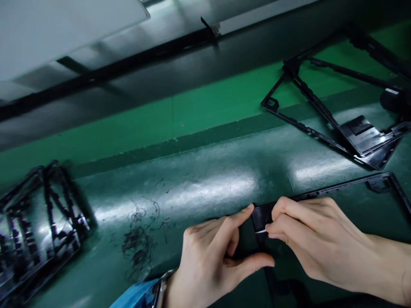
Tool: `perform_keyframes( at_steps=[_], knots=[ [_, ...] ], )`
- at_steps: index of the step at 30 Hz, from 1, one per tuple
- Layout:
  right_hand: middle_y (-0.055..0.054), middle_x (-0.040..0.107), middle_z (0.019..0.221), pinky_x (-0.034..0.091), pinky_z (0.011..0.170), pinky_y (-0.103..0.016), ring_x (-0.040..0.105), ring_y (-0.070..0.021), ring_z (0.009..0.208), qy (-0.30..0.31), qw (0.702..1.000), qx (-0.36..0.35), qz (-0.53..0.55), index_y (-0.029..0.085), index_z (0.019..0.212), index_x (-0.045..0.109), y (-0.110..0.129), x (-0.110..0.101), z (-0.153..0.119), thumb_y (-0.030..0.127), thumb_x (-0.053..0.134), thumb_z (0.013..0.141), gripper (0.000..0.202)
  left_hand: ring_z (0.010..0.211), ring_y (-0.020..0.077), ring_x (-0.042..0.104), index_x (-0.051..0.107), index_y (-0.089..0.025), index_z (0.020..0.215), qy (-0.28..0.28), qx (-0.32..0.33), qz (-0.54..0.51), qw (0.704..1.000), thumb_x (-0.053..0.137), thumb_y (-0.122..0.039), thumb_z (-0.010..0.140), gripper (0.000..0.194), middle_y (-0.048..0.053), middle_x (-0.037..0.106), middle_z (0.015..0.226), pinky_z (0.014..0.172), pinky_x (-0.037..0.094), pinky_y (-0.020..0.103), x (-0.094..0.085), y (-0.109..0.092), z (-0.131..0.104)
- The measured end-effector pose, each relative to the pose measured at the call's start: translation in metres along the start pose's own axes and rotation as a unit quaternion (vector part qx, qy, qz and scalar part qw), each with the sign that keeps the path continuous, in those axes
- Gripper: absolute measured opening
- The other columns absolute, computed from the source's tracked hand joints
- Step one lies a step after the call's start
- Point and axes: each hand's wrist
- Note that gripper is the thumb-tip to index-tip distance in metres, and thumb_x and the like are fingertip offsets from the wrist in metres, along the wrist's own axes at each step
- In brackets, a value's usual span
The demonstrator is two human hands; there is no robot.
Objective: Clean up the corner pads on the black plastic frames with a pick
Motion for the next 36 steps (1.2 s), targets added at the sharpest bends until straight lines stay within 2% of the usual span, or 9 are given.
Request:
perform_keyframes(
  at_steps=[7, 13, 18, 26, 36],
  knots=[
    [-0.002, 0.06, 0.082, 0.038, 0.049, -0.03, 0.051, -0.0133, 0.058, 0.008, 1.0, -0.004, 0.007, 0.014, 0.085, 0.07, 0.0011, -0.0018, 0.0006, -0.003, 0.045, 0.095, 0.032, 0.045, 0.0069, 0.051, 0.061, -0.019, 0.139, 0.002, -0.004, 0.009, 1.0, 0.075, -0.06, 0.097, 0.061, -0.011, 0.05, 0.062, 0.046, 0.041, 0.02, 0.0011, 0.0005, -0.0009],
    [-0.003, 0.063, 0.086, 0.042, 0.054, -0.03, 0.059, -0.0142, 0.063, 0.009, 1.0, 0.003, 0.012, 0.015, 0.086, 0.069, 0.0002, -0.0002, -0.0018, -0.002, 0.045, 0.096, 0.031, 0.046, 0.0069, 0.051, 0.06, -0.018, 0.138, 0.007, -0.001, 0.006, 1.0, 0.073, -0.061, 0.097, 0.061, -0.011, 0.049, 0.062, 0.045, 0.04, 0.02, 0.001, 0.0022, -0.0024],
    [-0.002, 0.062, 0.084, 0.04, 0.051, -0.029, 0.056, -0.013, 0.059, 0.003, 1.0, -0.004, -0.008, 0.015, 0.089, 0.07, 0.0004, 0.0009, 0.0004, -0.004, 0.043, 0.095, 0.034, 0.045, 0.0062, 0.05, 0.06, -0.019, 0.139, 0.005, -0.009, 0.007, 1.0, 0.074, -0.061, 0.097, 0.061, -0.011, 0.05, 0.062, 0.043, 0.037, 0.019, 0.0009, 0.0014, -0.0003],
    [-0.002, 0.063, 0.085, 0.043, 0.054, -0.03, 0.058, -0.0137, 0.063, 0.014, 1.0, 0.004, 0.011, 0.016, 0.091, 0.071, 0.0007, -0.0003, -0.0026, -0.003, 0.043, 0.097, 0.034, 0.043, 0.0058, 0.047, 0.059, -0.017, 0.138, 0.005, 0.002, 0.01, 1.0, 0.07, -0.062, 0.1, 0.059, -0.012, 0.048, 0.062, 0.043, 0.037, 0.019, -0.0009, 0.0004, 0.0012],
    [-0.001, 0.062, 0.083, 0.038, 0.051, -0.032, 0.055, -0.0126, 0.059, 0.009, 1.0, 0.001, 0.013, 0.014, 0.084, 0.071, 0.003, -0.0014, -0.0007, -0.002, 0.044, 0.099, 0.035, 0.047, 0.0066, 0.051, 0.06, -0.017, 0.137, 0.008, 0.0, 0.002, 1.0, 0.072, -0.061, 0.099, 0.06, -0.011, 0.047, 0.063, 0.046, 0.038, 0.02, 0.0016, 0.0021, -0.0005]
  ],
)
Point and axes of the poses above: each hand's wrist, its own z-axis towards the middle knuckle, its own x-axis out of the palm, y = z × x
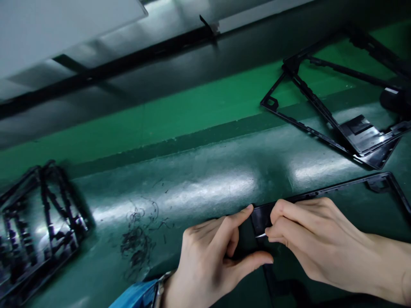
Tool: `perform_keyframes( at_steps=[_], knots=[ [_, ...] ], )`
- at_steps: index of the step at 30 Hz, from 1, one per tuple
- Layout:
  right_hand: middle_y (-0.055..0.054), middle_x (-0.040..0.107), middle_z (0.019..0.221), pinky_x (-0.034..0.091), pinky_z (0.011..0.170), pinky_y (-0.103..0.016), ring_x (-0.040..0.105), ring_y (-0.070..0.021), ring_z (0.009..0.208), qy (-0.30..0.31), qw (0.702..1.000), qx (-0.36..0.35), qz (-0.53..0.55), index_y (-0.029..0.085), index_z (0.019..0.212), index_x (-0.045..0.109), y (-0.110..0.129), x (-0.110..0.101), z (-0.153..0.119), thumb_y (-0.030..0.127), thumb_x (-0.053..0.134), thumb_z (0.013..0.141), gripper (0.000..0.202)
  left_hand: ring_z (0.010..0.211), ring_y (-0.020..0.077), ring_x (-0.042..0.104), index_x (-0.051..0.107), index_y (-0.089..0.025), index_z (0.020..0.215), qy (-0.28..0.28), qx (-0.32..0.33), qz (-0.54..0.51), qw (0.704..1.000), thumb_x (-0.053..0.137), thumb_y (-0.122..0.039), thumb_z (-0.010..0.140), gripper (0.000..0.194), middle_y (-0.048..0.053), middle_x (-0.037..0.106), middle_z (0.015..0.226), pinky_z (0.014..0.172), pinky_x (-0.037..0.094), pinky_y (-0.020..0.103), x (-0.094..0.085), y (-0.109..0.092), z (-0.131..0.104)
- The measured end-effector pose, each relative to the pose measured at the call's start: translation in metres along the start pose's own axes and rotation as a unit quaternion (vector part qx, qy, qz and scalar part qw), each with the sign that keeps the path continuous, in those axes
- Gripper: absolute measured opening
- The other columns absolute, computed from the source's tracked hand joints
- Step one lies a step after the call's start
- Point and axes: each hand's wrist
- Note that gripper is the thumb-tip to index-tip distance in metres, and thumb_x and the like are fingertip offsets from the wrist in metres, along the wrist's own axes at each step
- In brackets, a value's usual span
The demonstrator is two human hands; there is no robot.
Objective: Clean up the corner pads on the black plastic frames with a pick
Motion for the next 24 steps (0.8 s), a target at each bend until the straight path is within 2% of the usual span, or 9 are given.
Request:
perform_keyframes(
  at_steps=[6, 12, 16, 24],
  knots=[
    [-0.002, 0.063, 0.084, 0.038, 0.051, -0.032, 0.056, -0.0129, 0.06, -0.007, 1.0, -0.004, -0.009, 0.013, 0.087, 0.073, -0.0015, 0.0017, 0.0008, -0.003, 0.043, 0.098, 0.036, 0.046, 0.0058, 0.048, 0.059, -0.016, 0.138, 0.001, 0.002, 0.005, 1.0, 0.073, -0.06, 0.098, 0.061, -0.012, 0.047, 0.064, 0.047, 0.039, 0.019, 0.0003, 0.0002, -0.0008],
    [-0.001, 0.059, 0.08, 0.035, 0.049, -0.033, 0.051, -0.0121, 0.058, 0.002, 1.0, -0.005, 0.002, 0.014, 0.078, 0.068, -0.0032, 0.0023, 0.0015, -0.002, 0.046, 0.098, 0.033, 0.047, 0.0058, 0.049, 0.058, -0.017, 0.139, 0.007, -0.001, 0.009, 1.0, 0.073, -0.061, 0.098, 0.062, -0.012, 0.047, 0.064, 0.048, 0.04, 0.019, -0.0005, 0.0013, -0.0009],
    [-0.001, 0.061, 0.083, 0.036, 0.049, -0.032, 0.053, -0.0125, 0.059, -0.006, 1.0, -0.003, 0.005, 0.013, 0.085, 0.072, -0.0038, 0.0017, 0.0015, -0.002, 0.045, 0.099, 0.034, 0.045, 0.0058, 0.047, 0.059, -0.017, 0.138, 0.003, 0.001, 0.007, 1.0, 0.073, -0.061, 0.098, 0.061, -0.012, 0.046, 0.064, 0.046, 0.038, 0.02, -0.0003, 0.0024, -0.0016],
    [0.0, 0.057, 0.082, 0.033, 0.049, -0.033, 0.049, -0.012, 0.058, 0.024, 1.0, -0.004, -0.003, 0.014, 0.079, 0.067, -0.0037, 0.001, -0.0017, 0.001, 0.048, 0.1, 0.031, 0.045, 0.0055, 0.047, 0.059, -0.016, 0.137, 0.0, 0.002, 0.005, 1.0, 0.073, -0.061, 0.098, 0.061, -0.012, 0.045, 0.063, 0.044, 0.037, 0.019, -0.001, 0.0003, -0.0002]
  ],
)
Point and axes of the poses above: each hand's wrist, its own z-axis towards the middle knuckle, its own x-axis out of the palm, y = z × x
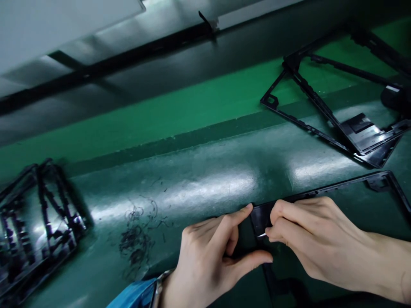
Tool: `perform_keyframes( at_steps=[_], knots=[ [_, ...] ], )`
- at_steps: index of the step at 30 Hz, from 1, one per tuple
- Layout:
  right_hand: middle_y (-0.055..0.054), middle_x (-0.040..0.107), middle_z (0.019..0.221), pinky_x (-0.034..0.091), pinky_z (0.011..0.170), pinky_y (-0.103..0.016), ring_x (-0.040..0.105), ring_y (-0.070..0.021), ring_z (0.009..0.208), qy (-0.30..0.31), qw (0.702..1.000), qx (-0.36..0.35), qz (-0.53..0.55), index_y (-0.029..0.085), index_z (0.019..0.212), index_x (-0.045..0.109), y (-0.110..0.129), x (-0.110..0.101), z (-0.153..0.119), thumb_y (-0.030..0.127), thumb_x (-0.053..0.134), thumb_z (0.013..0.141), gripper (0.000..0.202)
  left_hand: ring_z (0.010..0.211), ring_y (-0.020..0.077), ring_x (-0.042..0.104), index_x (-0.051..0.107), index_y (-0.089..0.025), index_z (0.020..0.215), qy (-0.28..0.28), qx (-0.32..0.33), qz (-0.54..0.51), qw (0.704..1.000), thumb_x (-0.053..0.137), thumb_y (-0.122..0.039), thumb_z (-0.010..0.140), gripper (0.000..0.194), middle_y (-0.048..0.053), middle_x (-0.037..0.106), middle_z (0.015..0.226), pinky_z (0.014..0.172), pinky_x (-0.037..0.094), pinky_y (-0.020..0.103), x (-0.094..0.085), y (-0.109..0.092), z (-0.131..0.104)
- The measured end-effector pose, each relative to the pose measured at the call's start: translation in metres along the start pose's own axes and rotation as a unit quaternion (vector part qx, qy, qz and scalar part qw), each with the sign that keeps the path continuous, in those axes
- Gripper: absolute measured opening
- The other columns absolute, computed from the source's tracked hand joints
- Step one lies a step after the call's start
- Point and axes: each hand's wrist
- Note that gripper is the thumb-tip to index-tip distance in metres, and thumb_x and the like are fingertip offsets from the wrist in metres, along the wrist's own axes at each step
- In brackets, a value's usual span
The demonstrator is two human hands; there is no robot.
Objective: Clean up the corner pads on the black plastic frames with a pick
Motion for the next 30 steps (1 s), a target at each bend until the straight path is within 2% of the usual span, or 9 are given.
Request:
perform_keyframes(
  at_steps=[6, 10, 14, 23, 30],
  knots=[
    [-0.001, 0.061, 0.083, 0.033, 0.048, -0.032, 0.051, -0.0116, 0.056, -0.029, 1.0, -0.002, 0.002, 0.013, 0.084, 0.071, 0.0, -0.0015, 0.0015, -0.001, 0.043, 0.1, 0.036, 0.045, 0.0053, 0.047, 0.06, -0.016, 0.135, -0.004, 0.002, 0.0, 1.0, 0.072, -0.062, 0.098, 0.06, -0.012, 0.045, 0.064, 0.046, 0.038, 0.019, 0.0005, 0.0, -0.0013],
    [-0.002, 0.061, 0.083, 0.034, 0.048, -0.033, 0.053, -0.0129, 0.058, -0.016, 1.0, -0.005, -0.005, 0.013, 0.087, 0.074, -0.0007, -0.0018, 0.0011, -0.001, 0.041, 0.101, 0.038, 0.045, 0.0053, 0.046, 0.059, -0.016, 0.137, 0.0, -0.001, -0.004, 1.0, 0.072, -0.061, 0.099, 0.06, -0.012, 0.044, 0.064, 0.045, 0.037, 0.019, 0.0002, -0.0002, -0.0017],
    [0.0, 0.058, 0.081, 0.033, 0.048, -0.033, 0.049, -0.0121, 0.056, -0.007, 1.0, -0.004, -0.005, 0.014, 0.08, 0.069, -0.0014, -0.0007, 0.0005, 0.002, 0.045, 0.103, 0.035, 0.044, 0.0053, 0.045, 0.06, -0.016, 0.135, 0.0, 0.002, -0.004, 1.0, 0.073, -0.061, 0.097, 0.06, -0.012, 0.044, 0.064, 0.045, 0.036, 0.019, -0.0004, 0.0001, -0.0007],
    [-0.001, 0.062, 0.083, 0.033, 0.048, -0.033, 0.052, -0.0123, 0.057, -0.029, 1.0, -0.002, -0.003, 0.013, 0.086, 0.074, -0.0004, -0.0015, 0.0023, -0.002, 0.044, 0.1, 0.036, 0.046, 0.0055, 0.047, 0.06, -0.017, 0.135, 0.003, 0.001, -0.003, 1.0, 0.072, -0.061, 0.098, 0.059, -0.012, 0.045, 0.064, 0.046, 0.038, 0.019, 0.0008, 0.0005, -0.0025],
    [0.0, 0.058, 0.08, 0.033, 0.048, -0.032, 0.048, -0.0114, 0.056, -0.012, 1.0, -0.005, -0.004, 0.014, 0.077, 0.067, -0.0001, -0.0008, 0.001, 0.0, 0.046, 0.101, 0.035, 0.044, 0.0059, 0.048, 0.059, -0.018, 0.135, 0.002, -0.002, -0.004, 1.0, 0.072, -0.062, 0.098, 0.059, -0.012, 0.048, 0.063, 0.045, 0.037, 0.019, 0.0019, 0.0013, -0.0005]
  ],
)
Point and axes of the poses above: each hand's wrist, its own z-axis towards the middle knuckle, its own x-axis out of the palm, y = z × x
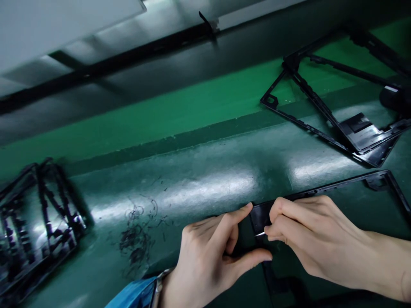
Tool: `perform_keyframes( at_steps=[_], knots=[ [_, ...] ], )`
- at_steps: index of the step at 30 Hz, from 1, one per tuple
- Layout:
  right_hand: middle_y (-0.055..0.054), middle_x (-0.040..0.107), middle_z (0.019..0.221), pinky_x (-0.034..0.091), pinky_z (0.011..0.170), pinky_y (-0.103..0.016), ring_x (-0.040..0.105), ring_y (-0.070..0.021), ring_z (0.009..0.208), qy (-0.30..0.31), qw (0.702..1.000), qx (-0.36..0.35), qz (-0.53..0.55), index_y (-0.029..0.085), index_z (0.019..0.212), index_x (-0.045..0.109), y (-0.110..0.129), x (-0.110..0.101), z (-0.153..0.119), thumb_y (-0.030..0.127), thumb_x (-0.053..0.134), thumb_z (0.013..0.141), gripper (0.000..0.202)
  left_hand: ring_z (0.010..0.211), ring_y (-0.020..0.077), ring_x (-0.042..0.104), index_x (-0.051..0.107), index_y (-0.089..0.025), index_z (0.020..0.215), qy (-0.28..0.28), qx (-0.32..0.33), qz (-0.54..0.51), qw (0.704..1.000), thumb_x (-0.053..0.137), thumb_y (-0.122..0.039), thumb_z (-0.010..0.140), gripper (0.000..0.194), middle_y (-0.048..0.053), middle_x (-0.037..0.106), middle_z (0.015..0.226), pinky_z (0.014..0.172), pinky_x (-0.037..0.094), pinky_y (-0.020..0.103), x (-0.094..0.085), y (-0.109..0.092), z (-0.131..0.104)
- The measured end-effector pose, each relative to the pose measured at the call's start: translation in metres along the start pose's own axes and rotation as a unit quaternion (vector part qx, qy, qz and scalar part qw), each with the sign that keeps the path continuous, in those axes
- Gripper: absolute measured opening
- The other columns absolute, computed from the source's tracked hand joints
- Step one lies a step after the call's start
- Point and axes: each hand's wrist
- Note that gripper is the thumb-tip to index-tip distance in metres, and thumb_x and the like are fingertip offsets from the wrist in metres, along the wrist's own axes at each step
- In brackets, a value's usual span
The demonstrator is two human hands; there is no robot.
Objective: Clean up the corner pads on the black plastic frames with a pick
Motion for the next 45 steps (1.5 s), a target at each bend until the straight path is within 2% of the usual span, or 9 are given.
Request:
perform_keyframes(
  at_steps=[8, 13, 19, 28, 38, 45],
  knots=[
    [-0.001, 0.062, 0.084, 0.035, 0.049, -0.03, 0.053, -0.0118, 0.058, -0.011, 1.0, 0.001, 0.008, 0.013, 0.087, 0.072, 0.0002, -0.0005, 0.0012, -0.001, 0.042, 0.102, 0.036, 0.043, 0.0058, 0.047, 0.059, -0.018, 0.136, -0.001, 0.002, 0.005, 1.0, 0.072, -0.061, 0.098, 0.059, -0.012, 0.048, 0.063, 0.044, 0.037, 0.019, -0.0018, -0.0008, 0.0004],
    [-0.001, 0.06, 0.081, 0.035, 0.05, -0.031, 0.052, -0.0122, 0.058, 0.005, 1.0, 0.0, 0.003, 0.014, 0.081, 0.069, 0.0006, 0.0002, 0.0006, -0.001, 0.045, 0.1, 0.034, 0.044, 0.0059, 0.048, 0.059, -0.017, 0.134, 0.003, 0.002, 0.005, 1.0, 0.07, -0.062, 0.099, 0.058, -0.012, 0.047, 0.062, 0.044, 0.037, 0.019, -0.0011, -0.0008, 0.0013],
    [-0.001, 0.061, 0.082, 0.036, 0.049, -0.03, 0.053, -0.0113, 0.057, -0.019, 1.0, -0.003, 0.004, 0.013, 0.083, 0.071, 0.0006, -0.0008, 0.0024, -0.001, 0.043, 0.101, 0.036, 0.046, 0.006, 0.05, 0.059, -0.017, 0.135, 0.003, 0.0, 0.007, 1.0, 0.07, -0.062, 0.099, 0.059, -0.012, 0.047, 0.063, 0.046, 0.039, 0.019, -0.0013, -0.0019, -0.0004],
    [-0.001, 0.06, 0.083, 0.038, 0.051, -0.03, 0.053, -0.0116, 0.059, -0.004, 1.0, 0.002, 0.002, 0.014, 0.083, 0.068, 0.0007, -0.0002, -0.0004, -0.001, 0.044, 0.101, 0.034, 0.046, 0.0064, 0.051, 0.059, -0.017, 0.136, 0.0, 0.002, 0.004, 1.0, 0.07, -0.062, 0.099, 0.059, -0.012, 0.048, 0.063, 0.046, 0.039, 0.02, -0.0015, -0.0016, -0.0006],
    [-0.001, 0.06, 0.082, 0.033, 0.049, -0.032, 0.052, -0.0125, 0.057, -0.001, 1.0, 0.001, -0.005, 0.014, 0.084, 0.07, 0.0005, 0.0005, -0.0003, -0.002, 0.042, 0.1, 0.036, 0.046, 0.0065, 0.05, 0.059, -0.017, 0.136, 0.002, 0.0, 0.003, 1.0, 0.072, -0.062, 0.098, 0.06, -0.012, 0.047, 0.062, 0.044, 0.037, 0.02, -0.0013, -0.0014, 0.0],
    [-0.001, 0.058, 0.081, 0.034, 0.05, -0.031, 0.05, -0.0121, 0.058, 0.0, 1.0, 0.003, -0.004, 0.015, 0.08, 0.067, -0.0001, -0.0007, -0.0012, -0.002, 0.045, 0.098, 0.033, 0.046, 0.0063, 0.049, 0.059, -0.018, 0.136, 0.002, 0.002, 0.006, 1.0, 0.071, -0.061, 0.099, 0.059, -0.012, 0.047, 0.063, 0.046, 0.038, 0.02, -0.0016, -0.0026, 0.0008]
  ],
)
Point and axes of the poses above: each hand's wrist, its own z-axis towards the middle knuckle, its own x-axis out of the palm, y = z × x
